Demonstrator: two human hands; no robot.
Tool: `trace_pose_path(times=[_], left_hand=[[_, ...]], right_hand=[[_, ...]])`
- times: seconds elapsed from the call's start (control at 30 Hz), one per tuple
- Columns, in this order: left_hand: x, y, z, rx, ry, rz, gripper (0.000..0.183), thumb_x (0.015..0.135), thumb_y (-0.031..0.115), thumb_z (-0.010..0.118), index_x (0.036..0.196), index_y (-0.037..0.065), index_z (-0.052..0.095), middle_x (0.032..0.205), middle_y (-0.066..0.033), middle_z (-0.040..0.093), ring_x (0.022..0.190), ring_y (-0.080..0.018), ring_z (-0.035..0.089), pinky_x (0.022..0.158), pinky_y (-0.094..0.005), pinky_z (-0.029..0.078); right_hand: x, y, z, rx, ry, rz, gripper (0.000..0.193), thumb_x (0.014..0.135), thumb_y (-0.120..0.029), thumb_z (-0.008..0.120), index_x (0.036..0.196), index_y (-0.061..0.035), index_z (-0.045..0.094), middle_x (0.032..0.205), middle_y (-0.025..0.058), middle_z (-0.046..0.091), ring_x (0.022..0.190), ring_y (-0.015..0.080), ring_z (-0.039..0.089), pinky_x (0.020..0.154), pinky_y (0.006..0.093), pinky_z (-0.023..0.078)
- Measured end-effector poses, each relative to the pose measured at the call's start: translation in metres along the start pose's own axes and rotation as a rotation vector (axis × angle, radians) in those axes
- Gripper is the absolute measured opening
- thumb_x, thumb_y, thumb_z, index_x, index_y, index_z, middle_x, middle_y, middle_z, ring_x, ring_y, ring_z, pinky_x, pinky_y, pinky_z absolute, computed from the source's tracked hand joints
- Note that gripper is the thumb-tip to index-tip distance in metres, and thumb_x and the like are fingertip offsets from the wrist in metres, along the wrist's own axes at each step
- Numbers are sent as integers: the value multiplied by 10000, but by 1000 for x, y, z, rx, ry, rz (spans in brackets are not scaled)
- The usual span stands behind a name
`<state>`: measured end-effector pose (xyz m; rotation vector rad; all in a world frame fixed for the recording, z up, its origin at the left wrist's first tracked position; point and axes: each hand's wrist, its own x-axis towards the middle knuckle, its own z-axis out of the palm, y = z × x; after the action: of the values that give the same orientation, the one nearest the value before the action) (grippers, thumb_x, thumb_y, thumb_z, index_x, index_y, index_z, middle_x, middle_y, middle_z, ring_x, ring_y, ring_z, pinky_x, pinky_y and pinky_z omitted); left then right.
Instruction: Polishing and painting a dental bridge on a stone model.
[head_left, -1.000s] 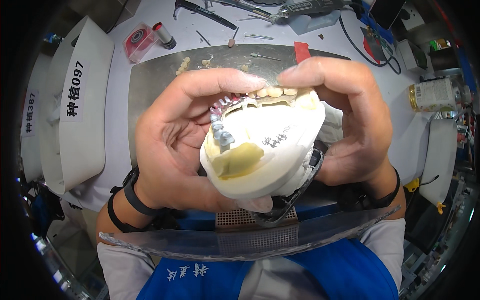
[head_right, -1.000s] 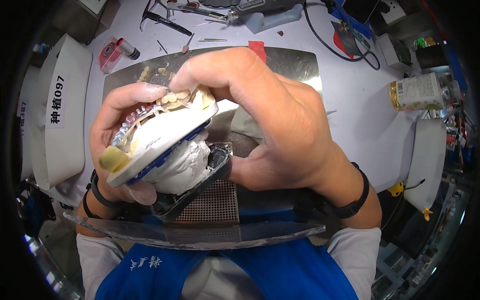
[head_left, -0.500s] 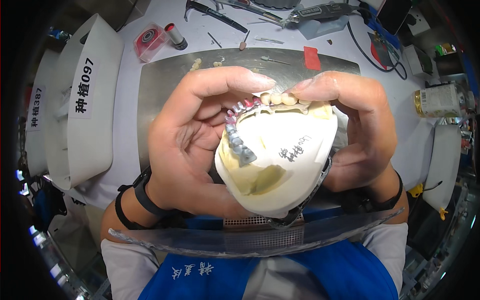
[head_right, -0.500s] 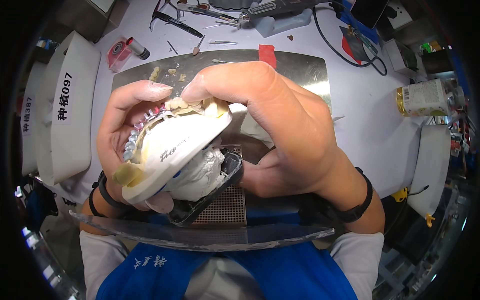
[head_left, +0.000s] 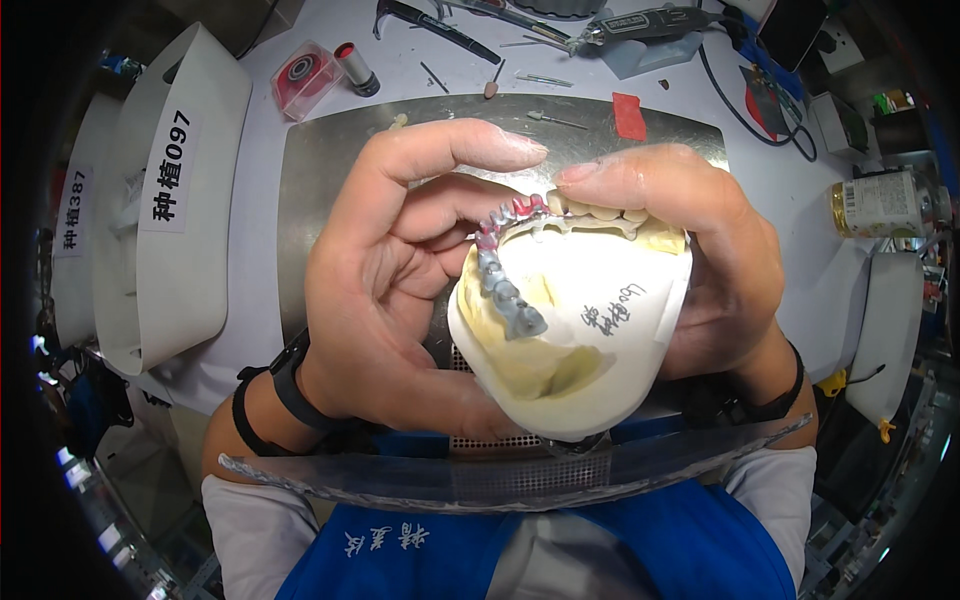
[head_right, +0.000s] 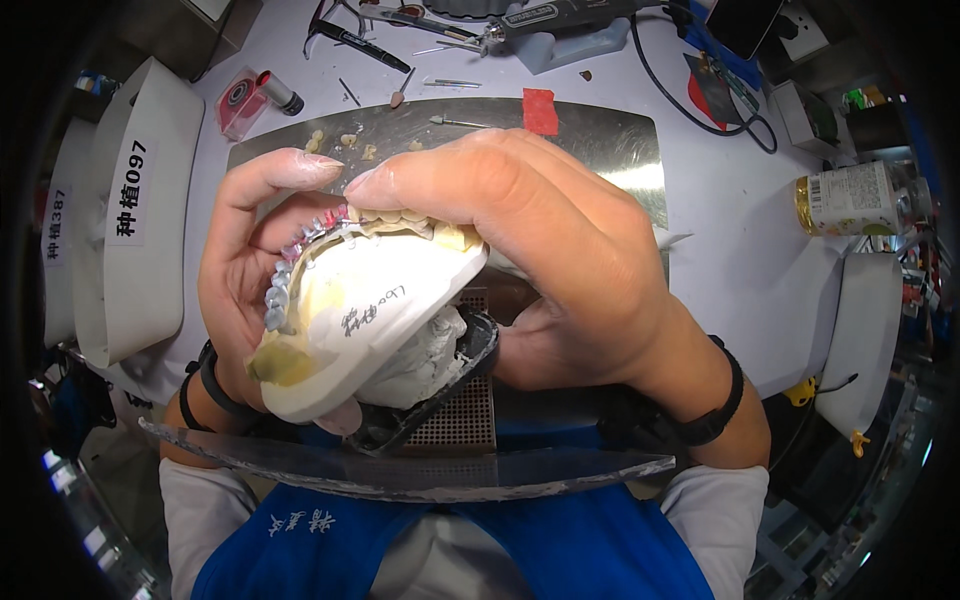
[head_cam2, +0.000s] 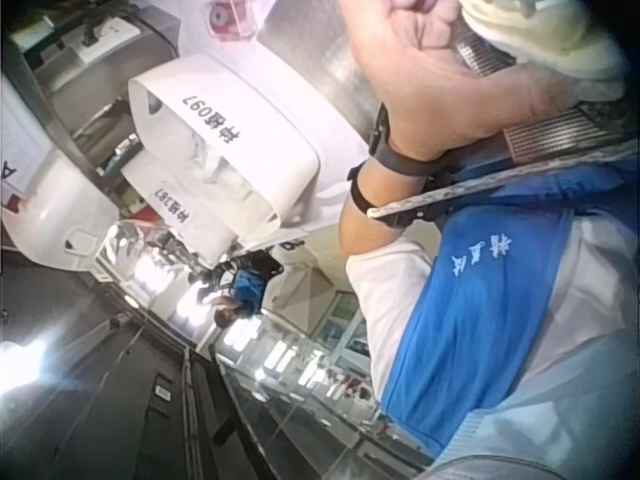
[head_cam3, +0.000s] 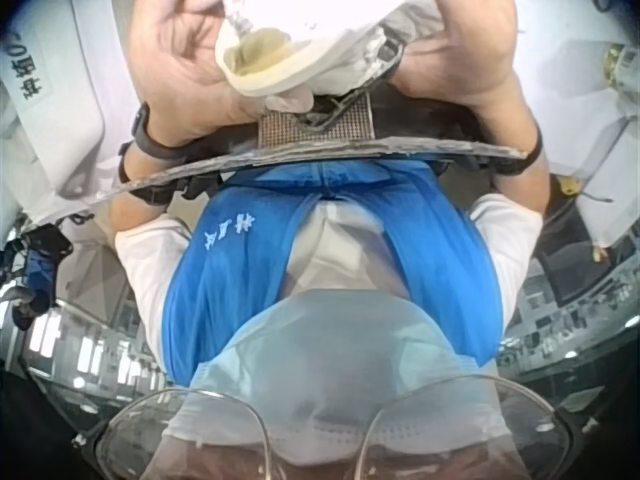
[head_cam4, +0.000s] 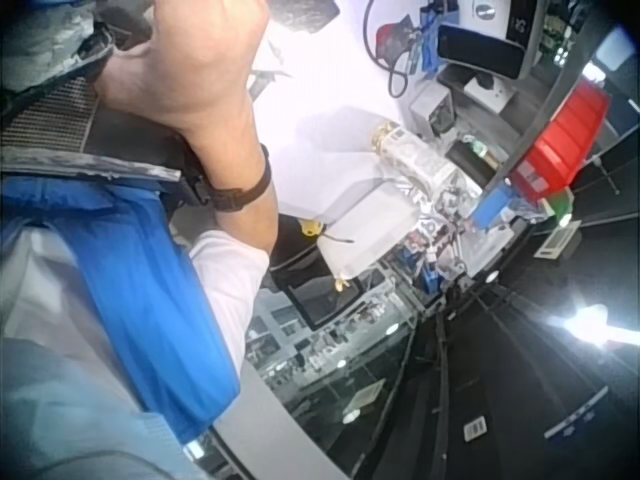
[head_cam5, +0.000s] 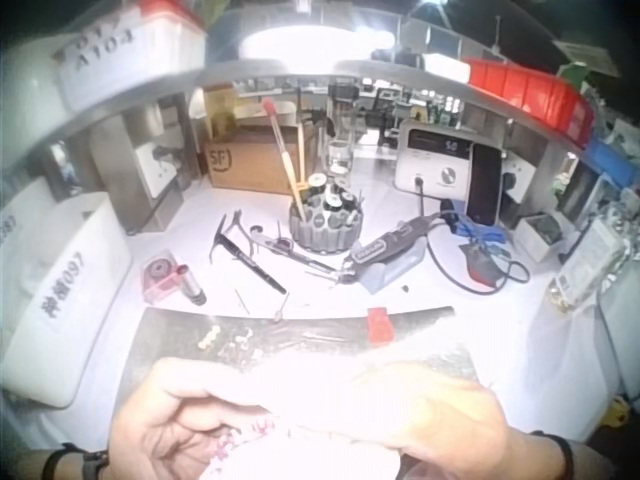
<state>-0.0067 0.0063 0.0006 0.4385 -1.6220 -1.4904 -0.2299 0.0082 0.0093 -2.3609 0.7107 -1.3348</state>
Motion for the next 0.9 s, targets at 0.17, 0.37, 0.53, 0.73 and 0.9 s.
trace_pose_path(times=[0.17,0.37,0.53,0.73,0.9], left_hand=[[1,-1,4,-125,68,-78,1316,460,452,967,1408,-49,202,1182,-199,605,1070,-212,631,937,-299,496],[1,0,3,-99,9,-75,1343,484,478,952,1425,-71,165,1179,-205,610,1080,-232,629,942,-315,494],[1,1,2,-47,-1,-18,1315,487,460,958,1424,-74,204,1193,-218,608,1073,-230,634,929,-308,502],[1,6,0,120,-22,-5,1253,532,457,946,1422,-67,237,1202,-220,607,1078,-194,632,916,-274,502],[0,1,2,67,-25,45,1218,559,439,943,1422,-61,244,1202,-218,606,1059,-190,636,909,-269,503]], right_hand=[[7,1,-5,-48,-21,-61,571,641,-149,868,1105,51,602,1037,183,665,948,278,647,791,335,508],[6,1,-4,-38,-7,-75,493,670,-129,849,1063,47,610,1000,174,665,946,280,653,803,347,520],[5,2,0,12,5,-43,492,679,-137,850,1067,43,609,995,176,665,927,281,659,807,350,524],[5,0,2,9,-1,-47,515,663,-147,862,1074,37,614,996,172,673,898,272,661,798,339,523],[5,2,4,-11,4,-88,523,665,-159,864,1082,33,615,1000,173,679,897,268,665,784,339,526]])
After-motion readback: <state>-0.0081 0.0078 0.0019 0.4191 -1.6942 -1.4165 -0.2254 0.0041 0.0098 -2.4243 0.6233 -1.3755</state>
